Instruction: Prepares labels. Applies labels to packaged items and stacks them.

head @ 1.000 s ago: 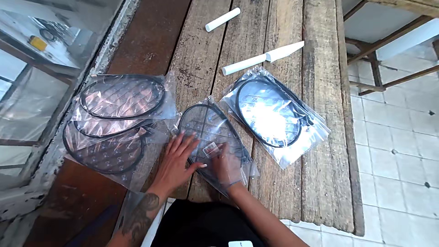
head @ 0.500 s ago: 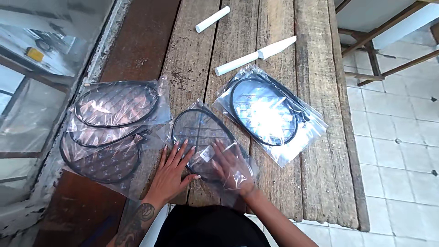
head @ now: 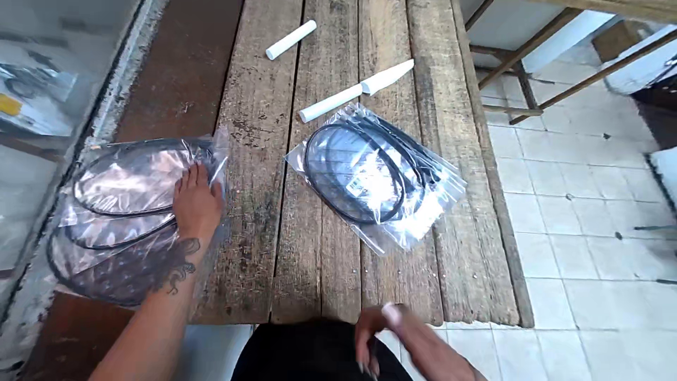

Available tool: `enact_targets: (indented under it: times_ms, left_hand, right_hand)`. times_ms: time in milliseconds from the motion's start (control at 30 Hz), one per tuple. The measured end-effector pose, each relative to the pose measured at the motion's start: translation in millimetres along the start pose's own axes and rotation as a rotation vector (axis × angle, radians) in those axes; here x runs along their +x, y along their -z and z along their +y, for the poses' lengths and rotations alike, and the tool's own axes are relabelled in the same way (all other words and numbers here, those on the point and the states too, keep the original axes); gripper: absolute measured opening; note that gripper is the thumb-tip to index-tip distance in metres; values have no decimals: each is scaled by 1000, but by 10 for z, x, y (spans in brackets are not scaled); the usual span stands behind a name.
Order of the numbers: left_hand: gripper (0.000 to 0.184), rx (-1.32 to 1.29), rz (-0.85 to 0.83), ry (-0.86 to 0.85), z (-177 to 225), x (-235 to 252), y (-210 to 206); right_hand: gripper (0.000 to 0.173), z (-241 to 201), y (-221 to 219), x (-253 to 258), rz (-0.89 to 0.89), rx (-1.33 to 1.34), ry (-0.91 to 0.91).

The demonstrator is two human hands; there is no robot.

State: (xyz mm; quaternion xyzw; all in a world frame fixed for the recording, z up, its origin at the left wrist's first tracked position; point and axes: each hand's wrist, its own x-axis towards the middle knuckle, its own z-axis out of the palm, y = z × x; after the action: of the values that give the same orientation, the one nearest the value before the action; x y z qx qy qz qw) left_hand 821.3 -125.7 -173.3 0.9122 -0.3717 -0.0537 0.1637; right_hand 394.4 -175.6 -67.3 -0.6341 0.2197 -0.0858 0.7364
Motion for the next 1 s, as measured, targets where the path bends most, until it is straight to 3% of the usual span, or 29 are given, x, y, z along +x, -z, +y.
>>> enact_targets:
  times_ms: [67, 167, 233, 300, 367, 433, 533, 600, 667, 800, 833, 900, 967, 1000]
  left_hand:
    - [54, -64, 9, 37, 200, -271, 262]
    - [55, -211, 31, -145, 397, -1012, 507]
    - [64, -222, -120, -245, 387, -1569, 256]
    - [70, -134, -180, -306, 322, -1935, -102]
    - [80, -151, -157, -351, 316, -2114, -259]
    - [80, -288, -154, -373, 406, -2239, -292]
    - [25, -433, 23, -283, 508, -2295, -346]
    - [15, -577, 126, -80, 597, -2252, -289]
    - [9, -767, 74, 130, 687, -2224, -156]
    - [12, -1132, -206, 207, 757, -2228, -13]
    - [13, -1187, -258, 187, 761, -2243, -17]
    - [16, -1271, -306, 122, 755, -2269, -58]
    - [16, -1326, -322, 50, 737, -2297, -95]
    - [16, -1340, -325, 17, 731, -2302, -94]
  right_hand:
    - [72, -106, -90, 183, -341, 57, 21]
    - [49, -244, -69, 342, -541, 29, 155]
    - [32, -330, -32, 395, -616, 21, 178]
    - [26, -410, 18, 447, -633, -1, 195]
    - [22, -511, 120, 482, -518, -25, 233]
    - [16, -632, 268, 510, -209, -170, 243]
    - [14, -473, 420, 750, 233, -521, 198]
    - [21, -18, 332, 850, 180, -666, 26]
    - [29, 459, 18, 880, 55, -707, -125]
    - [23, 807, -542, 1062, 388, -633, -90]
    - [25, 796, -611, 1110, 382, -686, -66]
    - [32, 689, -703, 1183, 132, -878, -137]
    - [45, 520, -768, 1335, -189, -1039, -329]
    - [49, 472, -786, 1433, -231, -1096, -408]
